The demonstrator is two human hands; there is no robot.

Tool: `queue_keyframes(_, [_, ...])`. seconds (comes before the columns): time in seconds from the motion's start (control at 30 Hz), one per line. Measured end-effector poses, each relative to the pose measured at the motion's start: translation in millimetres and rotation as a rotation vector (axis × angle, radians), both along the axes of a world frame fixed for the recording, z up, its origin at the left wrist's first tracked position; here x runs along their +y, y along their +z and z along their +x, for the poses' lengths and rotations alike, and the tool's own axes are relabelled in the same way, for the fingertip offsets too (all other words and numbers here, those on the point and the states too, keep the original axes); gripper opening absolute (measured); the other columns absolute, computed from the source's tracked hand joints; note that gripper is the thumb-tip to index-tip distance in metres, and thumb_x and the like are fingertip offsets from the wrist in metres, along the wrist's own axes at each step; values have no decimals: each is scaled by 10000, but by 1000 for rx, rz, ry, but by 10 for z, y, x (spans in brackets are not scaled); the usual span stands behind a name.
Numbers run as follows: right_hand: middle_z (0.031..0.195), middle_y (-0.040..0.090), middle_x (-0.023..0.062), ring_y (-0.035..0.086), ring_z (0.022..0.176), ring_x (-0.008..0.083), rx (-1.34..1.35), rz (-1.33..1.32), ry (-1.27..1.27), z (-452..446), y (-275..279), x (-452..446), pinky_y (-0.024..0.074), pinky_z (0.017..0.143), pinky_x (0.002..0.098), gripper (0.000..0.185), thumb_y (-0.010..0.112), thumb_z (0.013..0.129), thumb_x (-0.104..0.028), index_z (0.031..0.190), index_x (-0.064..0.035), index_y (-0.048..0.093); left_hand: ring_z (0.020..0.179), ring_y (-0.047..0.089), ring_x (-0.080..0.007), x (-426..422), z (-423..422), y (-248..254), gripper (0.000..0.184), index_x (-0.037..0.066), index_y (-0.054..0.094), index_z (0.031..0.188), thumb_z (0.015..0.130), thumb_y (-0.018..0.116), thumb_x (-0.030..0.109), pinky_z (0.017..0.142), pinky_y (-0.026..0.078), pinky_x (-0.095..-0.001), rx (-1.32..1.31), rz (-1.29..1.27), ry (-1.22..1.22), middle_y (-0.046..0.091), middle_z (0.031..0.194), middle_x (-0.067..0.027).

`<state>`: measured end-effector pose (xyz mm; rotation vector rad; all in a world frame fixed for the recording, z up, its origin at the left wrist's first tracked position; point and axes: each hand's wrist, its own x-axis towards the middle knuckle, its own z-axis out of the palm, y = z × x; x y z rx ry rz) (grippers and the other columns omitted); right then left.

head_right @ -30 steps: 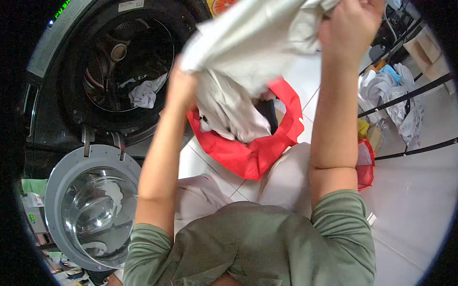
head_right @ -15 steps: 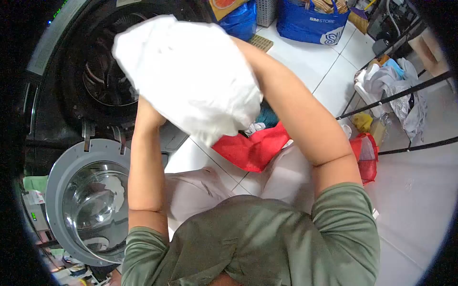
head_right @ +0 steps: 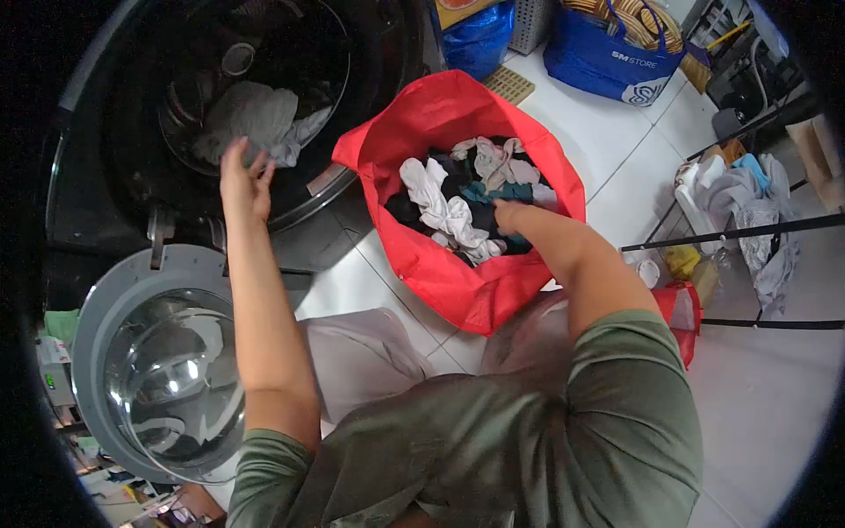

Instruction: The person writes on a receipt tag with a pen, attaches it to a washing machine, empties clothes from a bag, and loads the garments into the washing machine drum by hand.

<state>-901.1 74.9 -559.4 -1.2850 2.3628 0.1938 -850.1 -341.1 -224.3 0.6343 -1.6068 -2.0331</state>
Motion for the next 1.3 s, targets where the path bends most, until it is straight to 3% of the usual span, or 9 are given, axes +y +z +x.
queue_keyframes(0.17, [875,721,98,683,734,172,-549,342,-201,-419,1209,-349,516,627,335,221,643,823,-242,869,-50,741,1071,569,-315,-212,21,-93,475,29,443,1321,915,576,237,922,461,-413,-83,80,-154,445,1318,-151])
queue_keyframes(0.4, [812,664,58,586,635,97,-837,-1140,-579,-3,3671,-71,461,579,199,166,675,827,-96,937,29,675,1043,585,-261,81,74,71,359,25,541,1215,915,588,216,889,469,-370,99,12,-310,573,1170,-125])
queue_keyframes(0.47, [825,668,63,604,639,96,-798,-1463,-615,26,3737,-131,493,622,204,148,660,823,-67,938,24,671,985,616,-243,341,142,145,337,33,542,1212,928,577,213,851,484,-342,101,-13,-423,594,1170,-122])
queue_keyframes(0.53, [813,659,52,612,646,96,-589,-1071,-638,-68,3604,-152,546,736,261,178,614,795,-30,954,28,668,966,626,-220,524,191,169,325,38,551,1204,934,575,217,850,486,-333,74,-105,-526,597,1170,-111])
queue_keyframes(0.77, [1111,624,140,644,973,212,-1136,-1493,-454,-4,3390,-419,520,905,361,225,581,887,-2,1109,19,609,939,630,-167,670,196,86,300,34,565,1197,940,568,189,823,501,-290,-13,-234,-540,602,1148,-93])
queue_keyframes(0.93, [1172,618,102,568,1155,227,-486,-505,-143,-9,2100,-549,463,948,353,598,777,712,-232,1234,-29,570,943,628,-177,646,147,63,304,33,565,1196,938,573,194,822,500,-290,2,-189,-496,595,1145,-88])
queue_keyframes(1.07, [1120,640,169,623,1043,312,-79,169,-120,431,1203,-581,478,917,404,376,685,722,-179,1085,-81,678,936,624,-175,652,201,112,302,46,574,1192,936,578,204,814,497,-285,-4,-251,-505,593,1147,-79])
queue_keyframes(1.2, [805,630,167,618,755,333,-152,-613,-86,-47,2446,-787,502,723,417,195,632,778,-219,856,-40,640,1150,529,-226,592,256,115,548,68,449,1348,887,636,301,960,429,-344,141,-349,-752,511,1311,-110])
queue_keyframes(1.3, [842,641,58,601,780,140,-520,-1182,-318,408,3669,-1109,506,726,297,151,596,873,-131,964,-14,623,1208,483,-243,791,198,-30,844,61,362,1409,727,801,296,1028,381,-361,171,-517,-1039,505,1312,-146])
